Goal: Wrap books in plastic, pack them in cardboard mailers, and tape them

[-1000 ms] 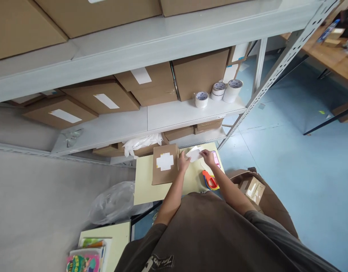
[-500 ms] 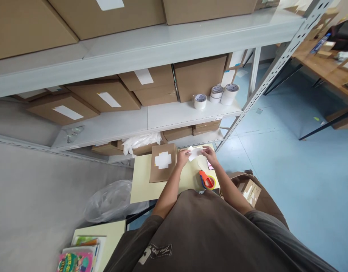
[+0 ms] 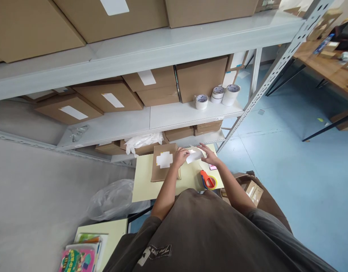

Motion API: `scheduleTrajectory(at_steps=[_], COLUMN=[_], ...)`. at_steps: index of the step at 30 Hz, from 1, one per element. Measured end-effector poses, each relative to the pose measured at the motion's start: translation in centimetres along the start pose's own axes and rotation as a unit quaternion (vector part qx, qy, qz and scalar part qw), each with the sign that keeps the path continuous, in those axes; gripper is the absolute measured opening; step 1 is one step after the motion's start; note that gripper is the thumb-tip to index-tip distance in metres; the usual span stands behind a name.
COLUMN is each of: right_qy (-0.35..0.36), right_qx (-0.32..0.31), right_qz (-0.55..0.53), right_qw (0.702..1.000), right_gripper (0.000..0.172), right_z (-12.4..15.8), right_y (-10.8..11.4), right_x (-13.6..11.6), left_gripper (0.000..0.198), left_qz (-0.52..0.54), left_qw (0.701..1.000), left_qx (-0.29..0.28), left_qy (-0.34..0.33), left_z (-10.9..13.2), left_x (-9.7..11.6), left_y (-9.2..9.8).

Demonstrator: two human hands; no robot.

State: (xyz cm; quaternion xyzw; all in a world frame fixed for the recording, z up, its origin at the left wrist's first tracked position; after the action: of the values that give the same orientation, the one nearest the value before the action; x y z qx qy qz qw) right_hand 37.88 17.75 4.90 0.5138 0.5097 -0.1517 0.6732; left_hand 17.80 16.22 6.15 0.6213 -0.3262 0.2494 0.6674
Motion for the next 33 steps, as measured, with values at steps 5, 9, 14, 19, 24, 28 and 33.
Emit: scheduleTrajectory(at_steps=[5,9,14,19,24,28,33], right_qy=[0.023,0.041,0.025,0.012,-0.018,-0.039,-0.079], right_qx=[-0.112,-0.111,-0.156,-0.175,-0.159,-0.109,-0.052], right_qz=[0.095,0.107,0.033,-0.026,-0.064,-0.101,-0.137], right_qw=[0.989,0.987,0.987,0.984,0.985,0.988,0.986], right_gripper=[0.037,0.015,0.026,0.039,0.047,0.051,0.046], right_z=[-2.5,-3.4,-3.5,-3.5,-3.5,-3.2,-1.8], right_y=[-0.8,0.6,0.6,-0.2,-0.1,1.4,4.1], right_x=[-0.7,-0.9,-2.2,-3.6,-2.7,-1.2,1.5], left_gripper=[0.009,0.007,0.021,0.03,0.034,0.031,0.03], left_qz=[0.017,0.032,0.077,0.15,0.16,0.181,0.196], left_qw=[0.999,0.997,0.994,0.985,0.978,0.976,0.975], left_qx=[-0.047,-0.056,-0.061,-0.081,-0.116,-0.095,-0.05], left_qy=[0.019,0.039,0.042,0.042,0.069,0.081,0.09], left_z=[0.0,0.3,0.4,-0.5,-0.9,-1.1,-1.9], left_x=[-0.9,-2.0,-1.2,1.1,1.4,0.3,-1.9], left_y=[0.9,2.2,1.6,-1.2,-2.6,-2.2,-2.3])
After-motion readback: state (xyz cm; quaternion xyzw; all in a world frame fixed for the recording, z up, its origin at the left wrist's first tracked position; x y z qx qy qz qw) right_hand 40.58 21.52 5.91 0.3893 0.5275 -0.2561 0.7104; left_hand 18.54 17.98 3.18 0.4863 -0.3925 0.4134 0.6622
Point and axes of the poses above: each hand's wrist, its own z-axis away from the middle knuckle, its own y-axis out of the back of the hand, x = y × z, the point moved 10 cm from there along -z, towards the middle knuckle, and after that the axes turned 2 degrees about z, right-handed, at the moved point
